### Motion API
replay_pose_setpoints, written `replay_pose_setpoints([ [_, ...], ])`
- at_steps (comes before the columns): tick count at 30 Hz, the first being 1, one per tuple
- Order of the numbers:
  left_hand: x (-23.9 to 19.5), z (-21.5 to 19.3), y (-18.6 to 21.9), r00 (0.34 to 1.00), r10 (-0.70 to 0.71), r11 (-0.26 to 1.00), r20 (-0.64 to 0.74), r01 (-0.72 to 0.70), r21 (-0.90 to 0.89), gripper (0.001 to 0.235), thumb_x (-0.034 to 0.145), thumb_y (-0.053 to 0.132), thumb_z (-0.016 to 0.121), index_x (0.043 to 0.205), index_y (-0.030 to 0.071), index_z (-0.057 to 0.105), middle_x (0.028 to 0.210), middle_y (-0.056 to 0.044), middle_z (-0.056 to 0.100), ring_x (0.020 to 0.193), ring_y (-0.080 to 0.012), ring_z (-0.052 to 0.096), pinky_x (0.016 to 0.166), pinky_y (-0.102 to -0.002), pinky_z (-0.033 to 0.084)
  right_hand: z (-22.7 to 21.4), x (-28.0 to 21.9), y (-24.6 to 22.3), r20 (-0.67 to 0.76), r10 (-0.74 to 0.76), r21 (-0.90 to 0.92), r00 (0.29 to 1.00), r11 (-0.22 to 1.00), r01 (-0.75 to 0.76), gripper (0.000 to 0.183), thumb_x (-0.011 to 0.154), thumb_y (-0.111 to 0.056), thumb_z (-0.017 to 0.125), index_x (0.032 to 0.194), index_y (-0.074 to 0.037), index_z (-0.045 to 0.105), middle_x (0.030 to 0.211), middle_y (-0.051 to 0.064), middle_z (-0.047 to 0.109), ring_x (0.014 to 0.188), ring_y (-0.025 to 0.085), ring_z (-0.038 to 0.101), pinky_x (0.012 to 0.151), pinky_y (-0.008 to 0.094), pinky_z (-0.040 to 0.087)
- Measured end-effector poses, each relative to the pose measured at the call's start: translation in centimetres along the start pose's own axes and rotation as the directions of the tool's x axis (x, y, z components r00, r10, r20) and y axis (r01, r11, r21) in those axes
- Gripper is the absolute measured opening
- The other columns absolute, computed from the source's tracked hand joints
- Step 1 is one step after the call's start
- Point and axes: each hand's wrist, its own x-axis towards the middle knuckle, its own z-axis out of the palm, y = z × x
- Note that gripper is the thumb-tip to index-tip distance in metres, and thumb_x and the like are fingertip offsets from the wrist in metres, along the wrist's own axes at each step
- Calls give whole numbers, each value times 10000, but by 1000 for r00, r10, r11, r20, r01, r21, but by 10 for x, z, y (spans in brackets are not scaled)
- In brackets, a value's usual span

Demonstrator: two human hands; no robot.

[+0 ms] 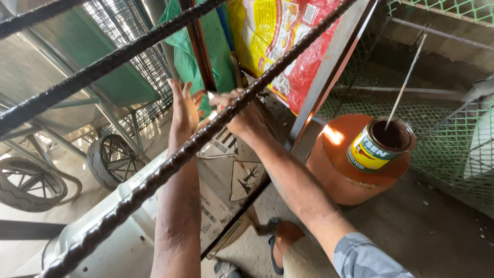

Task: The person paints a metal cart frame with dark paint using a brush. They repeatedly dip the brush into a paint can resting on a gas cylinder and apply paint to the frame's bars and joints.

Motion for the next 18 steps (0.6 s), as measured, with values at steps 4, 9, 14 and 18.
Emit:
replay_pose_setpoints([
  [4, -1, -3, -15, 1000, -13, 1000, -18, 13, -3, 1245, 713, 951, 103, 1638, 127, -16, 1658, -318, 162, 1547, -478, 111, 1170, -740, 54, -16, 10, -4, -181, -112, -17, 977, 994, 111, 192, 933, -2, 659, 1065, -94, 764, 908, 111, 744, 842, 254, 676, 909, 414, 485],
  [9, 3, -2, -10, 1000, -13, 1000, -22, 14, 23, 1244, 703, 956, 88, 1641, 144, -12, 1655, -315, 152, 1551, -466, 89, 1171, -735, 52, -17, 4, 3, -352, -253, -50, 901, 966, 252, 283, 910, 55, 605, 1133, -84, 709, 1024, 86, 743, 901, 241, 688, 914, 401, 496],
  [14, -5, 1, -7, 999, -19, 999, -45, 20, 35, 1240, 708, 956, 100, 1639, 144, -8, 1672, -276, 153, 1557, -456, 68, 1176, -736, 44, 16, -33, 14, -286, -211, -17, 935, 976, 216, 122, 993, -58, 697, 1092, -129, 712, 940, 69, 749, 865, 253, 680, 872, 407, 510],
  [18, -6, 0, -8, 999, -32, 999, 3, 31, 43, 1229, 712, 944, 78, 1639, 144, -27, 1674, -266, 158, 1549, -471, 76, 1170, -740, 31, 25, -27, 16, -244, -136, -18, 960, 991, 136, 124, 971, -55, 682, 1007, -165, 729, 1016, 80, 788, 768, 215, 661, 854, 398, 504],
])
